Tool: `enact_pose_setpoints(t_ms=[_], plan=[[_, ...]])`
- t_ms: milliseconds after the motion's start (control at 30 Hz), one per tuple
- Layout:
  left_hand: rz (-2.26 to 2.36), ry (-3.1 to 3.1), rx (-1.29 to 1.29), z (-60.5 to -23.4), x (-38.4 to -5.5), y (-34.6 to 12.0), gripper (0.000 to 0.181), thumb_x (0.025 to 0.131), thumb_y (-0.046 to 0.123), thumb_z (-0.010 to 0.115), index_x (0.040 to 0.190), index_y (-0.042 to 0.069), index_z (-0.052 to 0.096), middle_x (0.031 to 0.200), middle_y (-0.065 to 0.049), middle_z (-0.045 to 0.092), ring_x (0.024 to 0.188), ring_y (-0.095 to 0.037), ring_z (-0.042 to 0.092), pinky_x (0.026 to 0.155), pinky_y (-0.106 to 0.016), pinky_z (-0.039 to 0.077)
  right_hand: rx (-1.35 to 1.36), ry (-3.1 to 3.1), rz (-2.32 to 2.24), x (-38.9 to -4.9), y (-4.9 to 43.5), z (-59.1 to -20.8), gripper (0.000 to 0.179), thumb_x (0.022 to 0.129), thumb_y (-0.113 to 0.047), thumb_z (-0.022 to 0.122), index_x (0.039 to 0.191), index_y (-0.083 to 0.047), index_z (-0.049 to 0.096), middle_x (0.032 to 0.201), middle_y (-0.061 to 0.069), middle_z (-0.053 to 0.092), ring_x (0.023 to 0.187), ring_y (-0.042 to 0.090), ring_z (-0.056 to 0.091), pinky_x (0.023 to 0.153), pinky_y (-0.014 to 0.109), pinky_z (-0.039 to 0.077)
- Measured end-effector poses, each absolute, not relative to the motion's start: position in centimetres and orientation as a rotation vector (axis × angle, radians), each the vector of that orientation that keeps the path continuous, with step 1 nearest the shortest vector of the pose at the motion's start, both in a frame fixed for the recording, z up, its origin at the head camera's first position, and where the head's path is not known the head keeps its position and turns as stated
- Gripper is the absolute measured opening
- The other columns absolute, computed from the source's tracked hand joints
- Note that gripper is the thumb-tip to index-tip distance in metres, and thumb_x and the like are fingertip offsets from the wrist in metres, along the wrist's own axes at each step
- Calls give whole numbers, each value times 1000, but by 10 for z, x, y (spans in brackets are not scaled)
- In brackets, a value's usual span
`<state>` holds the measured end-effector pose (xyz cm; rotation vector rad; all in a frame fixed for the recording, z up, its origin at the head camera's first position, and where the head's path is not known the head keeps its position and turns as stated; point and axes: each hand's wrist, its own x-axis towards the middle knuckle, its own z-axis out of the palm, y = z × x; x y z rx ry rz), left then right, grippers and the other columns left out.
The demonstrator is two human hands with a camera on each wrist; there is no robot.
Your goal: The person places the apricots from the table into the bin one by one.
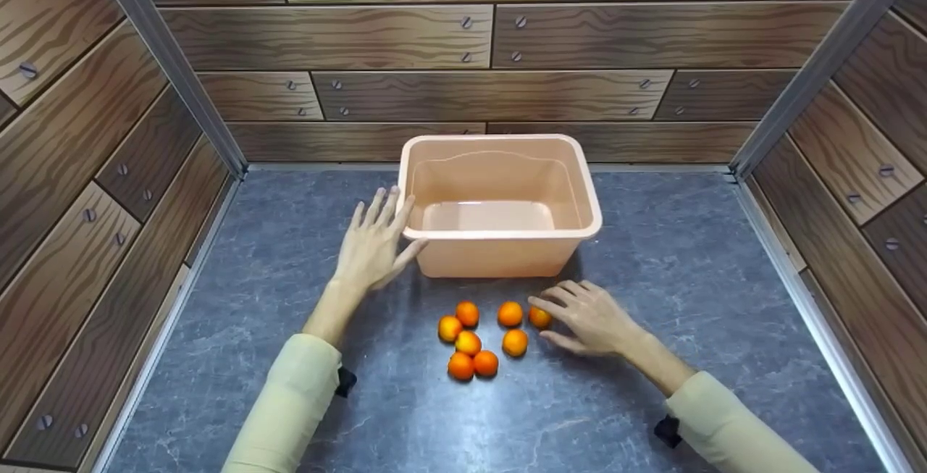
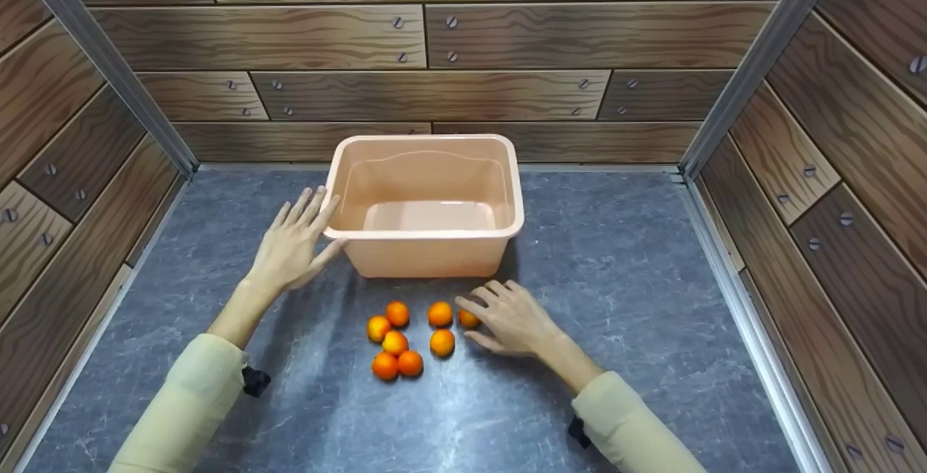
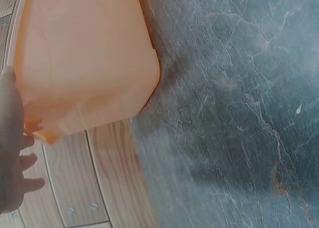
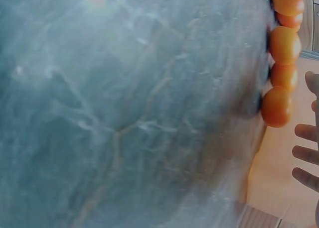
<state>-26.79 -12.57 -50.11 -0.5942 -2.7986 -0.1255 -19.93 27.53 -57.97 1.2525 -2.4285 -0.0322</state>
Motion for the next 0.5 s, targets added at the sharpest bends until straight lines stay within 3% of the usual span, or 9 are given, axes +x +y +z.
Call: enact_pose_setpoints(t_ms=[500], plan=[[-143, -2817, -597, -500, -269, -126, 79, 104, 68, 43, 167, 22, 34, 174, -14, 32, 163, -38, 29, 128, -64, 31, 1229, -2514, -78, -204, 279, -597, 59, 92, -54, 75, 141, -23, 66, 119, 2, 73, 106, 27, 70, 83, 45, 61]])
